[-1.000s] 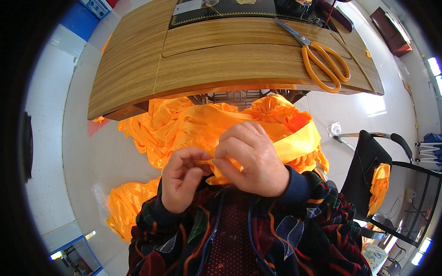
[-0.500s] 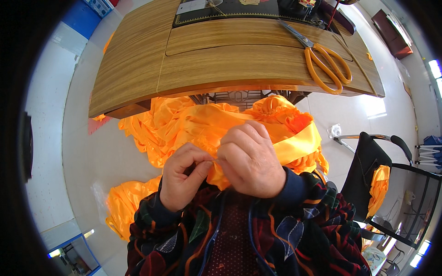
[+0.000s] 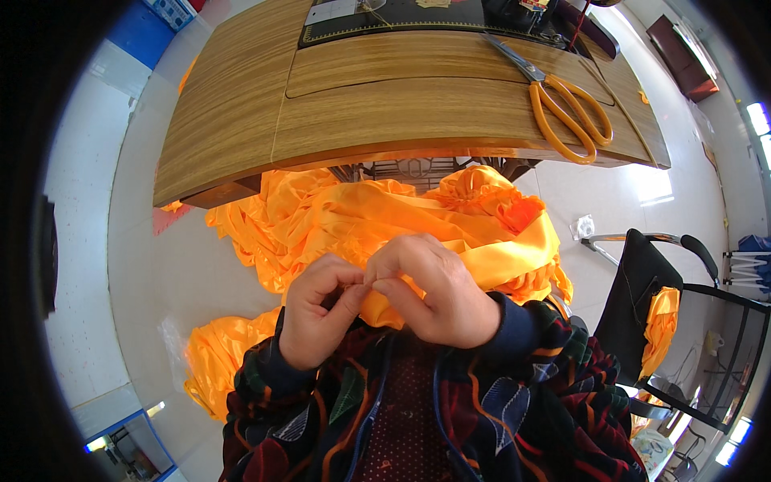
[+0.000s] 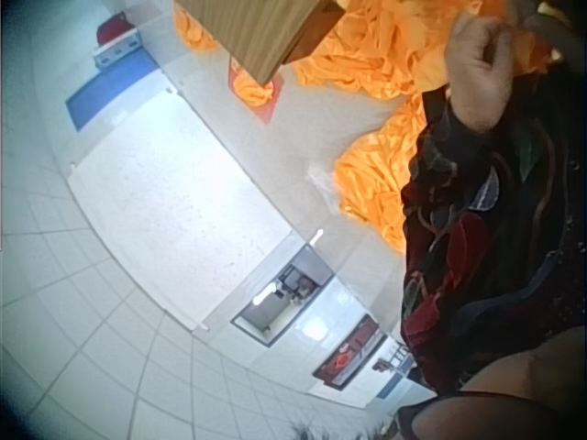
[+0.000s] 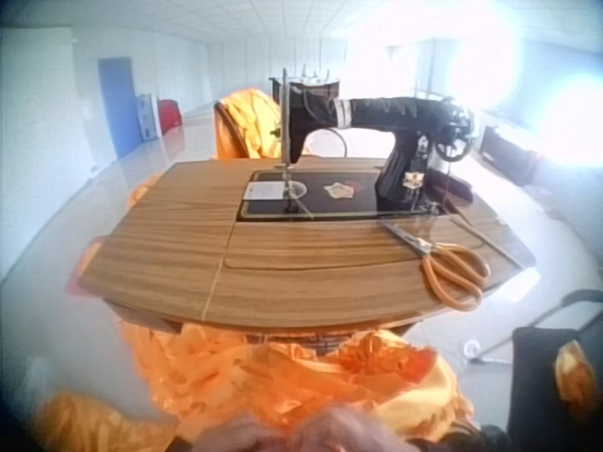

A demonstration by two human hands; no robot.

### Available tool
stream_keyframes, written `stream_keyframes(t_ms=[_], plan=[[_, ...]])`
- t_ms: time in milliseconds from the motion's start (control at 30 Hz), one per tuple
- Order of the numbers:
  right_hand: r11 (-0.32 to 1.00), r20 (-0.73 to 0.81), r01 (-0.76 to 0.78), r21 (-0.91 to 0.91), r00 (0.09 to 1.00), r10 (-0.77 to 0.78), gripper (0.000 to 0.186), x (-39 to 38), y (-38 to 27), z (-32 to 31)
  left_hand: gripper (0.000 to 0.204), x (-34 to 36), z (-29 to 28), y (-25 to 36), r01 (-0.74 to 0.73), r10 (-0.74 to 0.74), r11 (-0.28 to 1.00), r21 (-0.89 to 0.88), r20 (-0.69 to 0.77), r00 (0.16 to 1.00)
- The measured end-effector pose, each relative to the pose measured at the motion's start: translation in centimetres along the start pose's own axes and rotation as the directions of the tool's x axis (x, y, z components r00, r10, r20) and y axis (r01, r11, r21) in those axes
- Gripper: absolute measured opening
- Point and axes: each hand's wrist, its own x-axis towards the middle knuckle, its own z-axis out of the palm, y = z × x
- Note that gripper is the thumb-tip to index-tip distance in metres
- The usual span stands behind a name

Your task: The person holds a large piece of orange fabric and repeatedly trims small sections of its edge using scissors. They fold and align the fabric edge before each cut, then place the scissors back on the table.

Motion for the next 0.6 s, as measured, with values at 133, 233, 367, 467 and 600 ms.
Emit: stream_keyframes(t_ms=[133, 233, 367, 467, 600], plan=[[0.967, 0.052, -0.151, 0.208, 0.988, 0.143, 0.005, -0.3, 0.3, 0.0, 0.012, -0.2, 0.1, 0.4, -0.078, 0.075, 0.979, 0.186, 0.023, 0.997], [0.878, 0.159, -0.267, 0.398, 0.962, 0.221, 0.005, -0.5, 0.4, -0.4, 0.013, -0.4, -0.1, 0.6, -0.060, 0.053, 0.965, 0.254, 0.036, 0.998], [0.754, 0.208, -0.341, 0.561, 0.940, 0.270, 0.009, -0.8, 0.2, -0.7, 0.013, -0.7, -0.7, 0.4, -0.045, 0.040, 0.956, 0.289, 0.024, 0.999], [0.716, 0.220, -0.354, 0.602, 0.935, 0.278, 0.010, -1.0, 0.2, -0.9, 0.011, -0.9, -1.2, 0.2, -0.051, 0.056, 0.941, 0.334, -0.005, 0.998], [0.628, 0.261, -0.369, 0.685, 0.929, 0.261, 0.010, -1.3, 0.2, -1.2, 0.007, -1.0, -1.7, -0.2, -0.074, 0.098, 0.918, 0.389, -0.042, 0.994]])
